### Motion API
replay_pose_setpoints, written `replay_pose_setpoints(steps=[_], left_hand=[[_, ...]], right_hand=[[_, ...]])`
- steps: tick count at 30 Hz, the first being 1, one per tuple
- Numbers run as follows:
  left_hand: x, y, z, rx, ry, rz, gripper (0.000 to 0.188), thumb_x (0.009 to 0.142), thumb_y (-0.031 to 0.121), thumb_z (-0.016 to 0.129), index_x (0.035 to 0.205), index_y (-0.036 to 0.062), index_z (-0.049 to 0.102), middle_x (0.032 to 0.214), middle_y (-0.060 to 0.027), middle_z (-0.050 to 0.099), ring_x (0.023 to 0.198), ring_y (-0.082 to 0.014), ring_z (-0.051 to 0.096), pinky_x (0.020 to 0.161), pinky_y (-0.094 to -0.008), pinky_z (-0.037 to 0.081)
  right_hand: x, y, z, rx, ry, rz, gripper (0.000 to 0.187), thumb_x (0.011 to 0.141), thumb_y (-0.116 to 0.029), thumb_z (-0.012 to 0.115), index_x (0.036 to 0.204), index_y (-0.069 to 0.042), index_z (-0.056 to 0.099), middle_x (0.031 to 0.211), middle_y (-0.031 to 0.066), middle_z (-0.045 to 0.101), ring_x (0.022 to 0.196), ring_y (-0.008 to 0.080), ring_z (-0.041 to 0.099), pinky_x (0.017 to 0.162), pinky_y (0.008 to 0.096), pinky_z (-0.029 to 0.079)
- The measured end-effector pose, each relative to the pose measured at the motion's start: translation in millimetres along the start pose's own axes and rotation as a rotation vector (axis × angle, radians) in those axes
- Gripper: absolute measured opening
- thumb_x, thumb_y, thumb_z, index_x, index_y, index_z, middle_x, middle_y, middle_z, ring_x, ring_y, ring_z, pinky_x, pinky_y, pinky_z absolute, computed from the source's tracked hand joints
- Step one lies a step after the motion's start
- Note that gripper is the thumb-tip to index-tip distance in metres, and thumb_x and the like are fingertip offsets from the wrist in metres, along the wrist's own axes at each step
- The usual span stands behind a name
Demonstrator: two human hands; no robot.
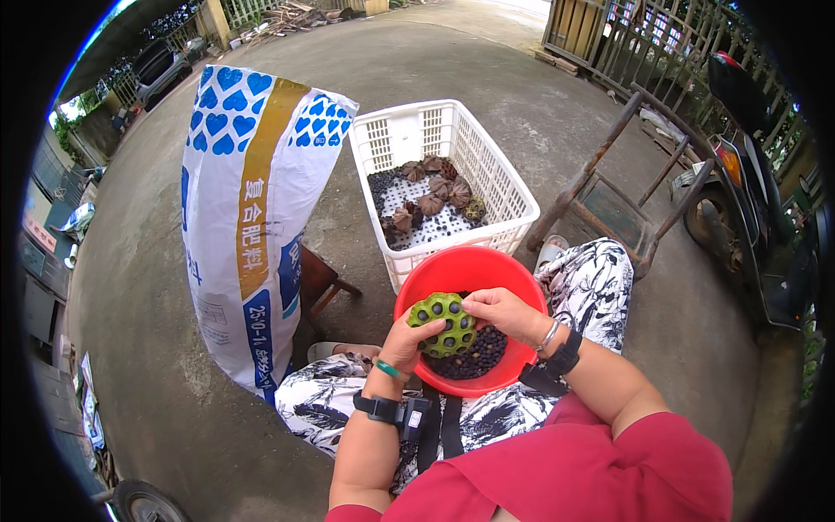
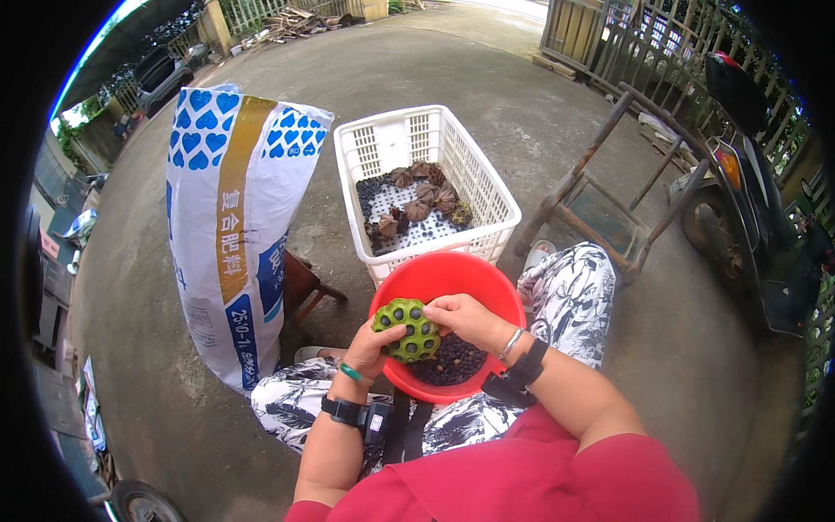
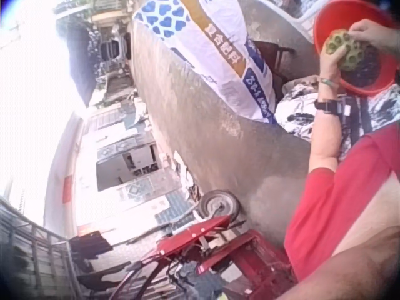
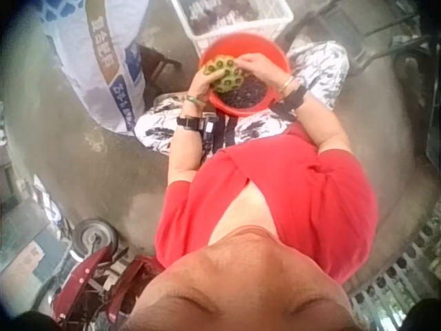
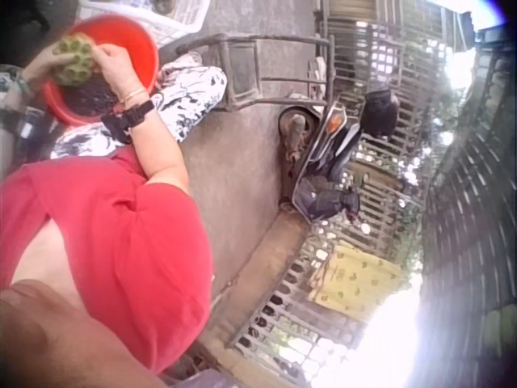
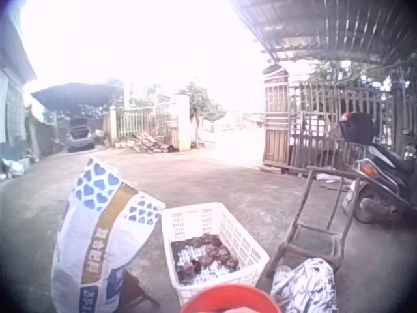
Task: The person picks up lotus pods, removes the seeds from them by hand, and drops the seeds into a red bucket.
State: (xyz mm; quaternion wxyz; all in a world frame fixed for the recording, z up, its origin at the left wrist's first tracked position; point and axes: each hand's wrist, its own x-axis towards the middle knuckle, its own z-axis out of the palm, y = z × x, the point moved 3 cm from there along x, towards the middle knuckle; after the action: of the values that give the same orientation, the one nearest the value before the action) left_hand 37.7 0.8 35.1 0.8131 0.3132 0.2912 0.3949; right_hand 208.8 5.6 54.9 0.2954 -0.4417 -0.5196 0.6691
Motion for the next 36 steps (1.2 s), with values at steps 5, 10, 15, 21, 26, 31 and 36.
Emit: replay_pose_setpoints(steps=[5,10,15,21,26,31,36], left_hand=[[-4.1,4.2,-0.9,-0.083,-0.021,0.000,0.039,0.074,0.006,0.063,0.111,0.0006,0.052,0.101,-0.0079,0.060,0.092,-0.0168,0.058,0.082,-0.0286,0.045],[1.5,-3.9,-8.8,-0.126,0.029,0.054,0.038,0.076,0.008,0.062,0.111,0.0006,0.050,0.101,-0.0104,0.059,0.088,-0.0201,0.059,0.078,-0.0321,0.048],[5.8,-4.7,-18.1,-0.082,0.290,0.061,0.034,0.077,0.007,0.060,0.110,0.0010,0.051,0.099,-0.0090,0.059,0.087,-0.0196,0.059,0.077,-0.0318,0.048],[10.9,-10.4,-12.2,-0.084,0.147,-0.007,0.032,0.077,0.007,0.060,0.107,-0.0006,0.053,0.097,-0.0105,0.060,0.085,-0.0200,0.060,0.075,-0.0306,0.049],[14.2,-10.5,2.6,-0.161,0.026,-0.046,0.030,0.079,0.009,0.057,0.108,-0.0004,0.053,0.097,-0.0111,0.060,0.086,-0.0206,0.060,0.077,-0.0316,0.049],[14.3,-14.4,-1.3,-0.210,0.067,-0.080,0.031,0.079,0.010,0.058,0.108,0.0002,0.053,0.098,-0.0118,0.061,0.086,-0.0221,0.061,0.077,-0.0331,0.049],[14.8,-17.8,-16.4,-0.169,0.171,-0.063,0.030,0.078,0.010,0.060,0.105,0.0010,0.055,0.096,-0.0092,0.061,0.084,-0.0194,0.060,0.075,-0.0323,0.049]], right_hand=[[3.2,6.5,18.3,0.415,0.033,0.163,0.023,0.089,-0.023,0.050,0.095,-0.004,0.059,0.083,-0.0007,0.059,0.073,0.0068,0.055,0.065,0.0219,0.046],[10.8,-3.8,8.0,0.223,0.071,0.119,0.022,0.087,-0.025,0.054,0.090,-0.004,0.057,0.080,-0.0016,0.057,0.070,0.0065,0.053,0.064,0.0217,0.046],[19.7,-11.5,-6.1,-0.424,0.249,-0.231,0.030,0.083,-0.031,0.057,0.075,-0.002,0.055,0.062,0.0055,0.054,0.060,0.0133,0.052,0.056,0.0273,0.042],[5.0,-15.8,6.4,-0.855,0.039,-0.185,0.042,0.080,-0.043,0.056,0.068,-0.002,0.053,0.060,0.0140,0.055,0.057,0.0303,0.054,0.053,0.0374,0.041],[-2.0,-11.2,-3.5,-0.402,-0.154,-0.132,0.033,0.087,-0.031,0.051,0.074,-0.002,0.056,0.063,0.0046,0.054,0.058,0.0118,0.051,0.057,0.0269,0.042],[2.6,6.6,-18.1,-0.053,-0.162,0.062,0.030,0.088,-0.033,0.050,0.079,-0.004,0.055,0.067,0.0008,0.054,0.061,0.0071,0.049,0.056,0.0198,0.041],[15.1,21.5,-40.5,-0.352,0.317,-0.029,0.019,0.083,-0.022,0.052,0.083,-0.004,0.054,0.072,0.0040,0.057,0.063,0.0118,0.056,0.053,0.0229,0.044]])
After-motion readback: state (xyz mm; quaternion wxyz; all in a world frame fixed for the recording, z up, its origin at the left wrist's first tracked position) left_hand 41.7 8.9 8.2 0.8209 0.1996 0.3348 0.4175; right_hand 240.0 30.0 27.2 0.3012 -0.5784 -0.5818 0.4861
